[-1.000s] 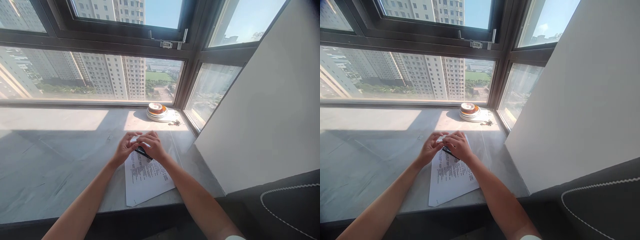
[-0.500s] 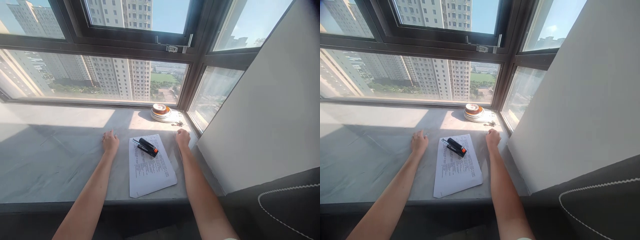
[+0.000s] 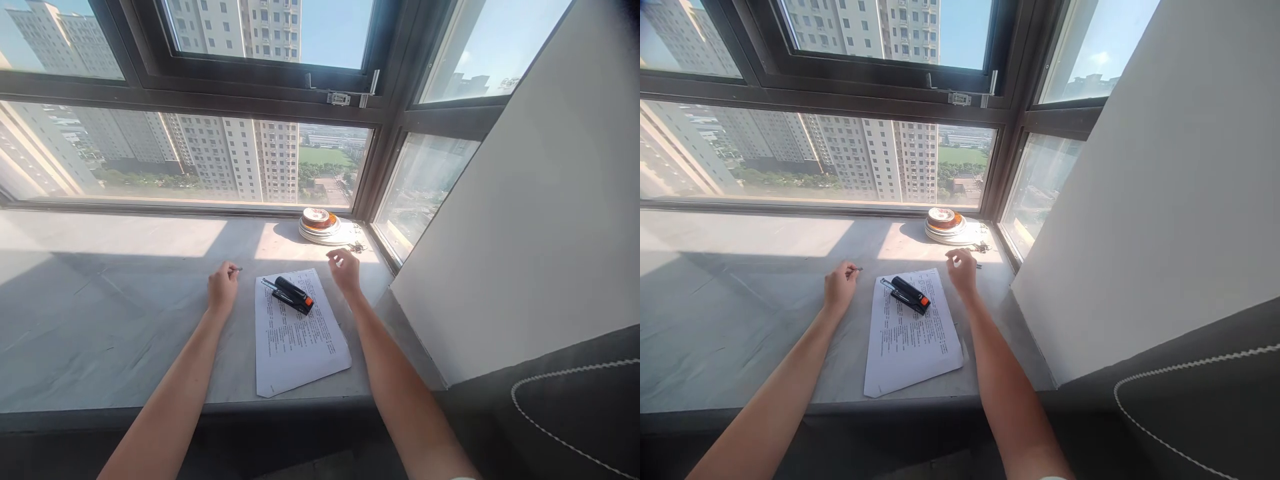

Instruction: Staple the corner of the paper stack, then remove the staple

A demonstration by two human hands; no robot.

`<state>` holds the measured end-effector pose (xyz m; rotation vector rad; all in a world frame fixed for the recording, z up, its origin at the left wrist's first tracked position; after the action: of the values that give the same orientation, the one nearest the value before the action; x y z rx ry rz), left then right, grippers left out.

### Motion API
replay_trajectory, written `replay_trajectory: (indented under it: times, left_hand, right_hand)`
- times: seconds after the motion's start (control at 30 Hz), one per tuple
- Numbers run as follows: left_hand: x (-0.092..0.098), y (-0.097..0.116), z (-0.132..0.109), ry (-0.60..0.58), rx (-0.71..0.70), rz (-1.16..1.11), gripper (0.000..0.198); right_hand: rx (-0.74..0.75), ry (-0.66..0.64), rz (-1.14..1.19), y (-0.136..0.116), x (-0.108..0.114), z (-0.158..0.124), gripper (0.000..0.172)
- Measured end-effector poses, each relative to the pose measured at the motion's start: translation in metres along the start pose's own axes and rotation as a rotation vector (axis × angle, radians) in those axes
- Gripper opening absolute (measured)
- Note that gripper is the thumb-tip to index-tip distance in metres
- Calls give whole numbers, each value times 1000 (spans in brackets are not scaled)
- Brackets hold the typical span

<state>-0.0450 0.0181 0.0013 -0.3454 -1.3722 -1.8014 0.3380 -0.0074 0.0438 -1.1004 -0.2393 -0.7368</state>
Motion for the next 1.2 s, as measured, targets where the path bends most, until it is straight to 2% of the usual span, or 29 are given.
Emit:
replay_trajectory:
  times: [0.07,0.17,0.23,0.3,0.53,0.77,0.9,1.07,1.2]
  left_hand:
    - [-5,10,-3,-36,-52,-94,16]
    - [-14,29,-11,-116,-143,-304,33]
    - [-21,39,-15,-204,-174,-428,44]
    - [-27,44,-18,-271,-157,-542,52]
    - [-33,39,-17,-309,19,-736,46]
    - [-32,37,-14,-368,21,-669,47]
    - [-29,45,-18,-373,-166,-569,48]
    - [-22,47,-20,-319,-381,-311,45]
    - [-18,56,-25,-413,-591,-182,35]
  right_hand:
    - [188,-207,169,-31,-21,-11,20]
    - [320,-487,191,-58,-47,-32,32]
    - [345,-593,138,-63,-59,-43,43]
    - [344,-644,130,-64,-65,-48,49]
    - [340,-620,109,-61,-69,-51,40]
    - [331,-596,152,-61,-70,-51,40]
    - [329,-589,156,-64,-67,-51,41]
    - [332,-574,185,-65,-65,-50,41]
    - [326,-576,127,-62,-68,-49,40]
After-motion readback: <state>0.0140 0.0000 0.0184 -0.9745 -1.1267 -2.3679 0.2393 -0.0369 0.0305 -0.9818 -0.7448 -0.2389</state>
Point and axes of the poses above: each hand's wrist, its own z-axis towards the middle knuckle, its own x-axis out of the back of the hand, y = z × x, the point moved 5 cm from there along z, towards the middle knuckle
